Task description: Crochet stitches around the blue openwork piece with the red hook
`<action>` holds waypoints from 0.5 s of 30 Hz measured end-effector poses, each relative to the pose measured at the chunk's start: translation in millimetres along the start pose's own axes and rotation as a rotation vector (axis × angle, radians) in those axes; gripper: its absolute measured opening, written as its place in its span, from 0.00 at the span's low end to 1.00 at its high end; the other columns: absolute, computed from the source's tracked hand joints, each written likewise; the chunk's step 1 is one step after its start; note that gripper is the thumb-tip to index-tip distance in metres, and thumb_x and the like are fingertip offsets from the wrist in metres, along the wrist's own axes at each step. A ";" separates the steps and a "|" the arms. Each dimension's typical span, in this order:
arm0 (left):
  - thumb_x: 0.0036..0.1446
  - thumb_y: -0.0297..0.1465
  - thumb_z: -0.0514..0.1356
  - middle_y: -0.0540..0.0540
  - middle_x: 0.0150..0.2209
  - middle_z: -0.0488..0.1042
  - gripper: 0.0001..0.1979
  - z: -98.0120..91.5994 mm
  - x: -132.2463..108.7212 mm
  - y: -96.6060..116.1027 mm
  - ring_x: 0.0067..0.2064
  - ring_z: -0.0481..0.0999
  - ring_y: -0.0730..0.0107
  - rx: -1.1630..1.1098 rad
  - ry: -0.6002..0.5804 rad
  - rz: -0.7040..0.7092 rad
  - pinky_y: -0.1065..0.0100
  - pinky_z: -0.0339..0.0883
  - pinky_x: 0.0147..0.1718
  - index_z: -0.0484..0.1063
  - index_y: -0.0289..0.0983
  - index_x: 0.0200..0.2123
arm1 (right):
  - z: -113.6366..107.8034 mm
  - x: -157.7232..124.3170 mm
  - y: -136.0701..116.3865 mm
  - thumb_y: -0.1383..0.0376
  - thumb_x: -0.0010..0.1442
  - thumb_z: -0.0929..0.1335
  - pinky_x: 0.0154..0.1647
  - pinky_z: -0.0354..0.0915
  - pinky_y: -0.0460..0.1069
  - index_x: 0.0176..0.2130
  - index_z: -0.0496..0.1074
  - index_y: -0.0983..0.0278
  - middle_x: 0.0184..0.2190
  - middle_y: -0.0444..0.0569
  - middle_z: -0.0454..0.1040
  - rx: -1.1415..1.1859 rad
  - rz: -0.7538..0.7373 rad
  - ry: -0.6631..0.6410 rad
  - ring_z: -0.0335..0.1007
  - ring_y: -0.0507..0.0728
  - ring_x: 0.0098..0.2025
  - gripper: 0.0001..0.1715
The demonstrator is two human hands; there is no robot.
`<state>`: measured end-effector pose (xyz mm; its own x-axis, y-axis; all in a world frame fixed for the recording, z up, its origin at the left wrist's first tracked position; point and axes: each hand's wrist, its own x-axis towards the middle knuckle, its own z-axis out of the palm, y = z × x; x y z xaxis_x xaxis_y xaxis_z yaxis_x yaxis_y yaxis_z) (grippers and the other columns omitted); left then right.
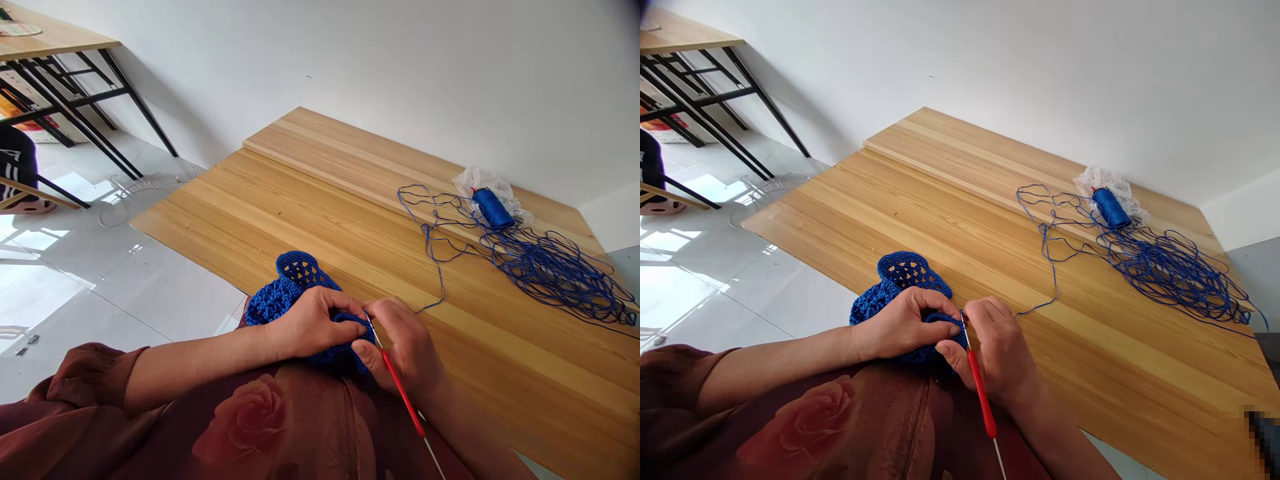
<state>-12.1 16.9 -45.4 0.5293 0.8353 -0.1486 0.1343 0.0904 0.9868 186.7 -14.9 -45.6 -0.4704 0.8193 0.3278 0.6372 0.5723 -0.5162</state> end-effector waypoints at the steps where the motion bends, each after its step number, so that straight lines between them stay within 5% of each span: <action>1: 0.54 0.30 0.66 0.48 0.34 0.83 0.07 -0.5 0.0 0.3 0.36 0.79 0.69 -0.005 0.012 -0.003 0.72 0.69 0.39 0.82 0.33 0.36 | -2.7 -1.1 -0.1 0.48 0.66 0.65 0.41 0.67 0.58 0.44 0.69 0.64 0.36 0.55 0.75 -0.038 -0.020 0.022 0.70 0.63 0.40 0.22; 7: 0.56 0.31 0.66 0.48 0.35 0.83 0.07 -2.2 -0.5 -0.4 0.38 0.79 0.69 0.006 0.036 0.006 0.72 0.70 0.41 0.82 0.34 0.36 | -12.6 -13.3 -3.9 0.70 0.61 0.68 0.48 0.65 0.59 0.43 0.71 0.65 0.39 0.56 0.77 -0.247 -0.183 0.140 0.69 0.63 0.44 0.08; 15: 0.57 0.34 0.66 0.46 0.37 0.84 0.09 -3.2 -0.4 0.9 0.40 0.80 0.66 0.045 0.059 -0.007 0.70 0.71 0.43 0.82 0.34 0.36 | 1.3 -14.4 0.0 0.74 0.62 0.66 0.45 0.67 0.57 0.42 0.70 0.64 0.37 0.54 0.76 -0.212 -0.137 0.167 0.68 0.61 0.40 0.09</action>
<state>-14.9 18.4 -44.2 0.4779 0.8654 -0.1505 0.1760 0.0735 0.9816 192.7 -26.7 -51.3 -0.4655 0.7179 0.5177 0.6962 0.6581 -0.2866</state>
